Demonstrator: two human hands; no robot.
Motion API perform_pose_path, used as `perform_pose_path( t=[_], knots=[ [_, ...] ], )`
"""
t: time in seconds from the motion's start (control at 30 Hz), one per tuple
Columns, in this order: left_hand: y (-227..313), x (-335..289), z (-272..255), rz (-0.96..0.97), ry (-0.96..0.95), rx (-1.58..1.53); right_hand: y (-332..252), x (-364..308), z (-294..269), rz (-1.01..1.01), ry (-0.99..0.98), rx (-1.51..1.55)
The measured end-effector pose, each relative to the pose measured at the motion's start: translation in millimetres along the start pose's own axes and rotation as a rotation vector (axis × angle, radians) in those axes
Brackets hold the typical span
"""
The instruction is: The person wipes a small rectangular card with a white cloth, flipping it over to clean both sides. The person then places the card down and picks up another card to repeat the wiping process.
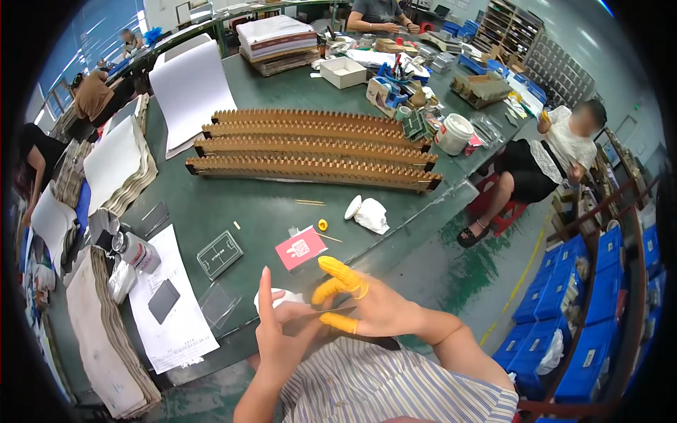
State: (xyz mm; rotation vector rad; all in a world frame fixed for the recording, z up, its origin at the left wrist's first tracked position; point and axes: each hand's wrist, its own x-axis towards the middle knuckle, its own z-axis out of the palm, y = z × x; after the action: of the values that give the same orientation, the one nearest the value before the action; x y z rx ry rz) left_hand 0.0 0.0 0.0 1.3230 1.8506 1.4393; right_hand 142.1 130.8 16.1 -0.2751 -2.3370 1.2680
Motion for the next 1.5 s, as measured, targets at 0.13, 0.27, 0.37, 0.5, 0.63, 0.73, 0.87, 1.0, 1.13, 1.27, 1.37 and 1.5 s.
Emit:
perform_pose_path(
  t=[0.13, 0.27, 0.37, 0.5, 0.63, 0.73, 0.87, 1.0, 1.13, 1.27, 1.37, 1.5],
  knots=[
    [3.4, 3.3, 3.5, -0.016, 0.071, -0.108, -1.3, 1.6, -4.5, 0.007, -0.002, -0.184],
    [-0.2, 6.8, 2.4, 0.020, 0.076, -0.099, -8.8, 9.3, -10.5, 0.073, 0.020, -0.089],
    [-1.3, 5.9, 6.3, 0.018, 0.171, -0.263, -3.2, 20.5, -46.0, 0.061, 0.326, -0.130],
    [-21.2, -10.0, 0.6, 0.151, 0.256, -0.192, 16.1, 48.8, -119.3, 0.060, 0.691, -0.199],
    [-37.1, -32.7, 0.9, 0.107, 0.315, -0.179, 55.0, 88.4, -191.8, 0.329, 0.823, -0.759],
    [-44.1, -50.4, 7.9, 0.037, 0.359, -0.175, 89.2, 115.7, -228.6, 0.522, 0.781, -0.964],
    [-54.7, -69.4, 10.5, -0.089, 0.474, -0.174, 120.9, 140.4, -245.1, 0.655, 0.726, -1.086],
    [-57.7, -83.8, 0.5, -0.180, 0.582, -0.105, 137.5, 152.6, -241.3, 0.655, 0.742, -1.097],
    [-56.8, -85.5, -12.8, -0.172, 0.636, 0.004, 145.8, 156.7, -236.5, 0.665, 0.730, -1.118],
    [-54.1, -76.3, -29.3, -0.056, 0.609, 0.233, 157.1, 155.8, -235.0, 0.675, 0.725, -1.099],
    [-50.4, -62.8, -40.1, 0.048, 0.567, 0.313, 161.7, 155.8, -234.3, 0.673, 0.741, -1.112],
    [-38.3, -42.9, -44.5, 0.101, 0.502, 0.336, 159.1, 155.0, -234.4, 0.682, 0.697, -1.165]
  ],
)
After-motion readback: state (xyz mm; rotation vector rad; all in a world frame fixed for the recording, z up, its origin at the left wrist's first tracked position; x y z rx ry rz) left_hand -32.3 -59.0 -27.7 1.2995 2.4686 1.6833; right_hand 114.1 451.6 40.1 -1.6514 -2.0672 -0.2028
